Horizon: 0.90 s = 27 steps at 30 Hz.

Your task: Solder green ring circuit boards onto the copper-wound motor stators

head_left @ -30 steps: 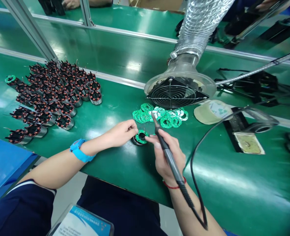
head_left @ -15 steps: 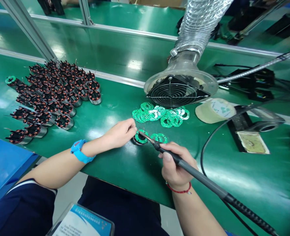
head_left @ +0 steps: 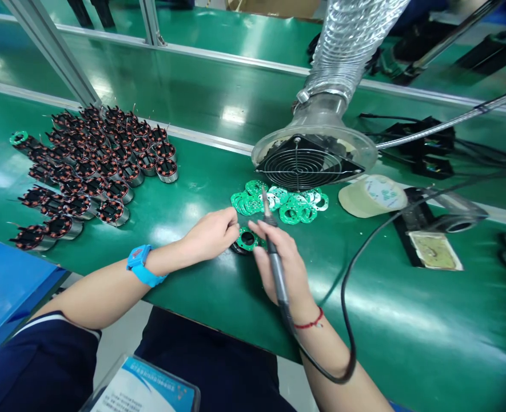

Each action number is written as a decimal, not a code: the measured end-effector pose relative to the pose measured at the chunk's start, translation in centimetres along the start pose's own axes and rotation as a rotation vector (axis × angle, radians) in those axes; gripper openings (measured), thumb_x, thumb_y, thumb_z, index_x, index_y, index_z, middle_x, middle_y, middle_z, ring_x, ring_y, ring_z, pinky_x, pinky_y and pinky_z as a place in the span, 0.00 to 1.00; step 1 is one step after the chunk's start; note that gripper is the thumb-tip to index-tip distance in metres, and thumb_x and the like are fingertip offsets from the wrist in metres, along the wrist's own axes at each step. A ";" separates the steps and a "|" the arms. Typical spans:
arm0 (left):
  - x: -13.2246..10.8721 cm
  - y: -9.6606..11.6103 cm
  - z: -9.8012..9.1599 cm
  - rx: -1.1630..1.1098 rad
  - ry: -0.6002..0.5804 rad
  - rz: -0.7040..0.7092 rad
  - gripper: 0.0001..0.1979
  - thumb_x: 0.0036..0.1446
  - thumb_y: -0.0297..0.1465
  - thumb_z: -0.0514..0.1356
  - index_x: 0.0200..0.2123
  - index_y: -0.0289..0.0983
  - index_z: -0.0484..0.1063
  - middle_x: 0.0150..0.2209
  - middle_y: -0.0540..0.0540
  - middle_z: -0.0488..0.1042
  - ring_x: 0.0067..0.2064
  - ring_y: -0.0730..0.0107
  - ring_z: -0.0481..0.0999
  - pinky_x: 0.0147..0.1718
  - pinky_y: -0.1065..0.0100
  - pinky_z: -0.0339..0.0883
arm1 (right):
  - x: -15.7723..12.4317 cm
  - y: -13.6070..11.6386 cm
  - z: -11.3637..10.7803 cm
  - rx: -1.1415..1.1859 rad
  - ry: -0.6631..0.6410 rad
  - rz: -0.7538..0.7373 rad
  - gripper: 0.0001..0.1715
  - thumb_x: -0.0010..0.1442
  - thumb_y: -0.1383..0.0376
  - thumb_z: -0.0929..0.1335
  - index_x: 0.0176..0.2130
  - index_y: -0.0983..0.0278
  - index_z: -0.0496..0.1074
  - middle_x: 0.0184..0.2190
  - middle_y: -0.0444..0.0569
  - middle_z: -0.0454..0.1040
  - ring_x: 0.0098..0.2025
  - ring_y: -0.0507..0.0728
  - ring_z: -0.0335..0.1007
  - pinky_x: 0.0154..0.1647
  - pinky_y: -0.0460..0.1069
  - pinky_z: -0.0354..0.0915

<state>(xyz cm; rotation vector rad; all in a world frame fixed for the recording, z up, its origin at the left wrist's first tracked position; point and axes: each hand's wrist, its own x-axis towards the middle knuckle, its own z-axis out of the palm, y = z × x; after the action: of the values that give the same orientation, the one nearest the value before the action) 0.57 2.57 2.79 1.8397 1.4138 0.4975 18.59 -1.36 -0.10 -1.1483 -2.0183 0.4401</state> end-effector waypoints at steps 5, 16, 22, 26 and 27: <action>-0.2 -0.3 -0.2 -0.029 -0.010 -0.014 0.08 0.60 0.27 0.51 0.28 0.39 0.57 0.26 0.52 0.65 0.30 0.70 0.65 0.30 0.67 0.56 | 0.5 0.2 0.4 -0.026 -0.126 -0.050 0.31 0.59 0.69 0.65 0.61 0.58 0.59 0.54 0.55 0.73 0.54 0.63 0.71 0.53 0.62 0.70; -0.6 -0.7 -1.9 0.039 -0.148 0.148 0.05 0.59 0.23 0.55 0.32 0.36 0.68 0.34 0.48 0.72 0.36 0.68 0.70 0.36 0.68 0.61 | -0.7 1.8 0.2 0.030 -0.001 0.055 0.34 0.61 0.62 0.70 0.62 0.57 0.56 0.52 0.54 0.74 0.52 0.62 0.73 0.52 0.60 0.70; -0.4 -0.7 -1.4 -0.277 -0.170 0.039 0.02 0.58 0.25 0.58 0.32 0.35 0.69 0.28 0.52 0.71 0.32 0.73 0.70 0.33 0.72 0.63 | -0.1 0.3 0.0 -0.088 -0.016 -0.079 0.35 0.61 0.62 0.69 0.63 0.56 0.56 0.53 0.55 0.73 0.55 0.65 0.68 0.51 0.62 0.69; -0.4 -0.4 -1.6 -0.266 -0.165 0.007 0.03 0.57 0.25 0.59 0.30 0.35 0.69 0.28 0.52 0.72 0.31 0.74 0.70 0.32 0.72 0.62 | 0.1 -0.6 -0.2 -0.112 -0.026 -0.197 0.37 0.61 0.66 0.68 0.65 0.56 0.53 0.54 0.55 0.73 0.58 0.65 0.65 0.52 0.63 0.66; -0.4 -0.3 -1.7 -0.255 -0.161 0.003 0.04 0.58 0.25 0.59 0.30 0.35 0.69 0.28 0.52 0.72 0.31 0.74 0.70 0.31 0.73 0.62 | 0.2 -0.7 -0.2 -0.123 -0.035 -0.223 0.37 0.61 0.67 0.67 0.65 0.56 0.53 0.54 0.54 0.74 0.57 0.65 0.66 0.52 0.63 0.66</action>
<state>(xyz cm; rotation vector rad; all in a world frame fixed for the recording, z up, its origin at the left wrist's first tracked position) -0.97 2.75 3.75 1.6383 1.1828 0.4947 18.29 -1.60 0.50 -0.9779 -2.2002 0.2276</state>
